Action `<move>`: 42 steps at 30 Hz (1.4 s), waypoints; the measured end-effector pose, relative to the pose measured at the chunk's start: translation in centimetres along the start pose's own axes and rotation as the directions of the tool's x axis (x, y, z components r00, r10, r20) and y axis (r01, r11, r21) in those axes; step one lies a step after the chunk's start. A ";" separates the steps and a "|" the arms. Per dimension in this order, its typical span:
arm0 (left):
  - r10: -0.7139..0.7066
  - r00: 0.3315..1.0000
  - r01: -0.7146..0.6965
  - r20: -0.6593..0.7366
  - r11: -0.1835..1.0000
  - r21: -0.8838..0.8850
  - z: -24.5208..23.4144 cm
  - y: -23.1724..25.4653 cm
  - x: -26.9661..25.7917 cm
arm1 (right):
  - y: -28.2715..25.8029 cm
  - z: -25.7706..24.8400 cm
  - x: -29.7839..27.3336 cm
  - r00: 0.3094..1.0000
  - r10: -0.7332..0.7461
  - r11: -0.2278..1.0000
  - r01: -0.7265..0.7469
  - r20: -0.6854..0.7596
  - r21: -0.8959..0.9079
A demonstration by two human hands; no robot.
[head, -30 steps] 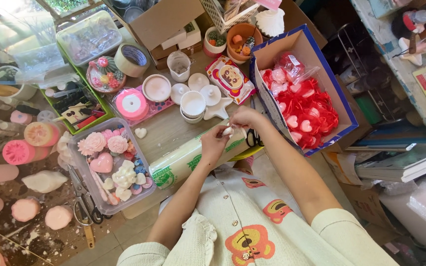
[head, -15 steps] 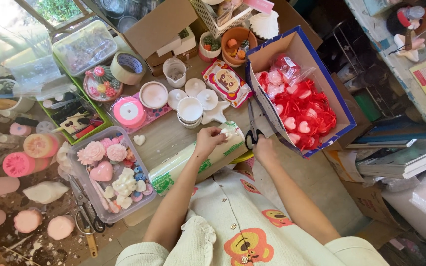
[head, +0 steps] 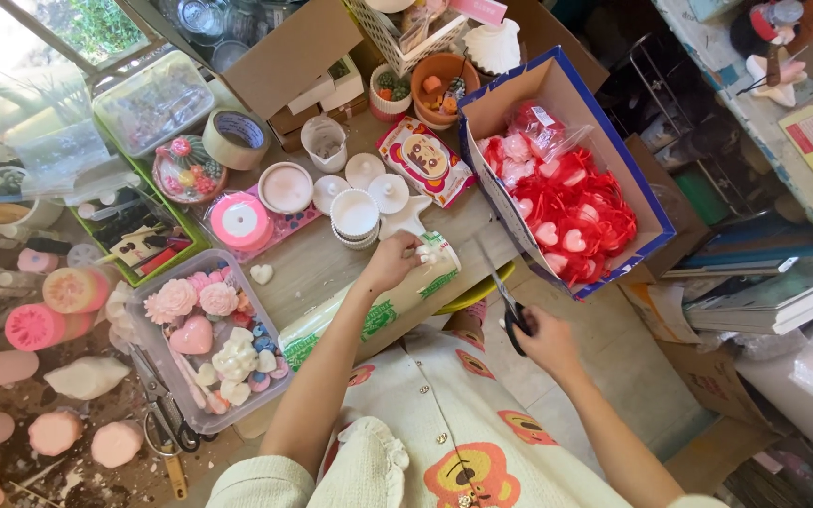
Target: The person prepares decorative candles by cutting plastic wrap with scissors and attaching small wax ornaments to the wrapped items by hand.
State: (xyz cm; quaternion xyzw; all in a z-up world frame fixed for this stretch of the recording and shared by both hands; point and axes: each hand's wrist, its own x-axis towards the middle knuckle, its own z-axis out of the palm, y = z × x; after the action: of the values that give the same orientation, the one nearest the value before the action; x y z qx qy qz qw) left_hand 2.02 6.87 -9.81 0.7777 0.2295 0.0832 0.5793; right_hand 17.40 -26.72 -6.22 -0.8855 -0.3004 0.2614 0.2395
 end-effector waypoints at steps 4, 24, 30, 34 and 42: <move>0.042 0.999 -0.043 0.006 0.998 0.048 -0.4 0.5 0.0 | -10.5 -7.7 -2.6 1.000 -0.012 0.932 0.003 -0.022 -0.363; -0.112 0.990 0.123 0.087 0.983 -0.136 -2.6 1.5 -0.2 | -10.8 -4.4 0.2 0.873 -0.471 0.787 0.480 0.124 -0.388; -0.159 0.980 0.184 0.122 0.957 -0.226 -2.0 -0.7 0.9 | -10.9 -1.0 1.1 0.912 -0.352 0.843 0.407 0.210 -0.352; -0.212 0.971 0.234 0.108 0.934 -0.270 -2.5 1.1 0.8 | -9.0 1.5 1.0 0.900 -0.367 0.829 0.431 0.235 -0.355; -0.344 0.938 0.139 0.043 0.259 -0.956 -4.3 9.9 -0.9 | -6.1 6.0 1.4 0.946 0.200 0.978 -0.210 -0.257 -0.011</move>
State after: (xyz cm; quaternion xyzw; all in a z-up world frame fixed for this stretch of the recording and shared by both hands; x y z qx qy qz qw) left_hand 2.07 8.00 0.97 0.2298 0.3013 0.1796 0.9078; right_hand 12.22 -19.94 -7.61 -0.9424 -0.1786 0.1633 0.2307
